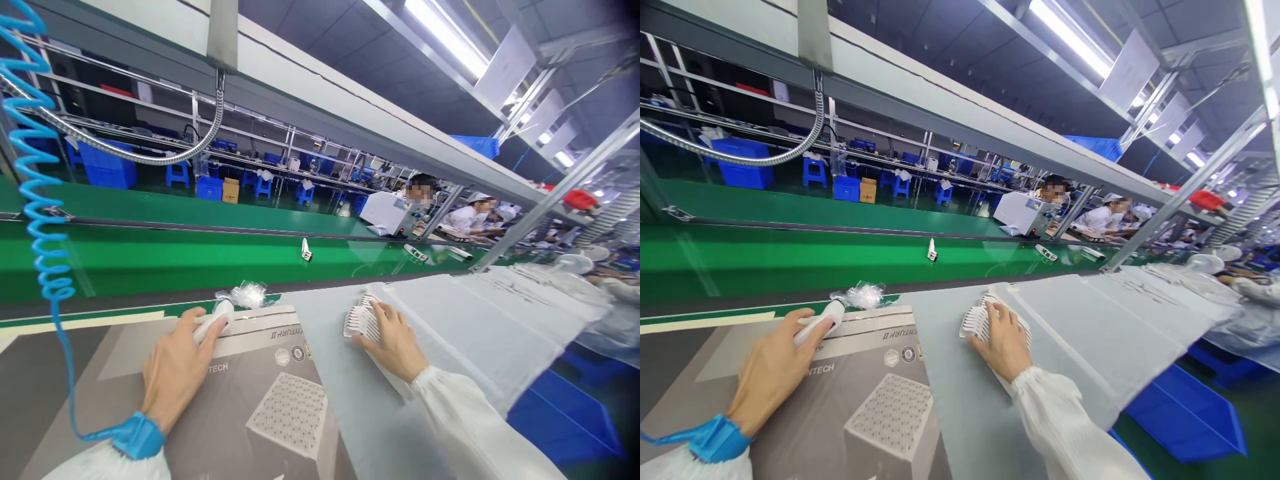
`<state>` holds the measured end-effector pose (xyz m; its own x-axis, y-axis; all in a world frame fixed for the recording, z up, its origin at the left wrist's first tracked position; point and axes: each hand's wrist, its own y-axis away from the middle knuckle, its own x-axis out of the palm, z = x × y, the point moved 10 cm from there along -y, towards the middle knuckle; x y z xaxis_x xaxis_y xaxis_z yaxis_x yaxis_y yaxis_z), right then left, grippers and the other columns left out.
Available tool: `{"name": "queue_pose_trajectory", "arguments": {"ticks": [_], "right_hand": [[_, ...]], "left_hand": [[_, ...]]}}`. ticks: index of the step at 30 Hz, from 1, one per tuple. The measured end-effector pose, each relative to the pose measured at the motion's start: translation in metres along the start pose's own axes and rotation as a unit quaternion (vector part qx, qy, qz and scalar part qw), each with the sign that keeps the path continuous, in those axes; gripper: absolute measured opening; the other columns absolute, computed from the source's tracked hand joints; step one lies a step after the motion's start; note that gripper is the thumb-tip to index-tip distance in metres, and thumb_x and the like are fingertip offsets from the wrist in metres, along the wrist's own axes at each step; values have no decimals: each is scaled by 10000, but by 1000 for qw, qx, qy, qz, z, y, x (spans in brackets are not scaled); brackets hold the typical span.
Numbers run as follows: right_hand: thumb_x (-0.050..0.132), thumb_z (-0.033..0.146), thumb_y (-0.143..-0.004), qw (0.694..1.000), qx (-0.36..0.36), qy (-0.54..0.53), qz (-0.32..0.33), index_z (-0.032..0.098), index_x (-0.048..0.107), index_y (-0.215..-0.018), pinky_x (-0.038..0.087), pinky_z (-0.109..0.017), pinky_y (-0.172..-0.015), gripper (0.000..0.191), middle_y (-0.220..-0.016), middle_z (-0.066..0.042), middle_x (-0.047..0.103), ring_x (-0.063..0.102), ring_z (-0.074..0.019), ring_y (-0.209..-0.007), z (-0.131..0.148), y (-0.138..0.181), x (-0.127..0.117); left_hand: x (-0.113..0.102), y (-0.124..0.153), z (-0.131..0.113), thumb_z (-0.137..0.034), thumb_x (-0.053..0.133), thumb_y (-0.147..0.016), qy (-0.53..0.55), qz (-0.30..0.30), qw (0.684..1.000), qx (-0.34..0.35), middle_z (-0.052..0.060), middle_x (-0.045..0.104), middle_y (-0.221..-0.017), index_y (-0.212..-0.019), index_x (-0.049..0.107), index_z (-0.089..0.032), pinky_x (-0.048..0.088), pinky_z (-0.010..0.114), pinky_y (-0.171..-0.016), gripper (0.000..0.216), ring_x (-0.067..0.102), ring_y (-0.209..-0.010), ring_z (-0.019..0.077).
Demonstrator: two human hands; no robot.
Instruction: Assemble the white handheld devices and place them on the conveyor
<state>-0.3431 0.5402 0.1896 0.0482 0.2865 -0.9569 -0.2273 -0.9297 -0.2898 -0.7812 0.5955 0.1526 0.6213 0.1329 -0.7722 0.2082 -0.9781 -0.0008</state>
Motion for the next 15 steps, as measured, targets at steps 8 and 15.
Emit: {"name": "queue_pose_trajectory", "arguments": {"ticks": [8,15], "right_hand": [[534,359,-925,934,-183,-303,-40,212,489,-1336,459,-454,-1008,439,-1320,-131,563,541,-285,-1208,190,7,19],[484,335,-946,922,-204,-329,-18,230,608,-1149,436,-469,-945,260,-1206,-107,625,542,-301,-1121,250,11,58]], "left_hand": [[-18,-26,59,-237,624,-798,332,-73,932,-128,161,695,-1173,-1312,507,-134,547,341,-799,537,709,-963,247],[-58,-52,79,-255,652,-817,328,-3,933,-149,111,700,-755,-958,673,-49,456,243,-490,250,582,-508,121]]}}
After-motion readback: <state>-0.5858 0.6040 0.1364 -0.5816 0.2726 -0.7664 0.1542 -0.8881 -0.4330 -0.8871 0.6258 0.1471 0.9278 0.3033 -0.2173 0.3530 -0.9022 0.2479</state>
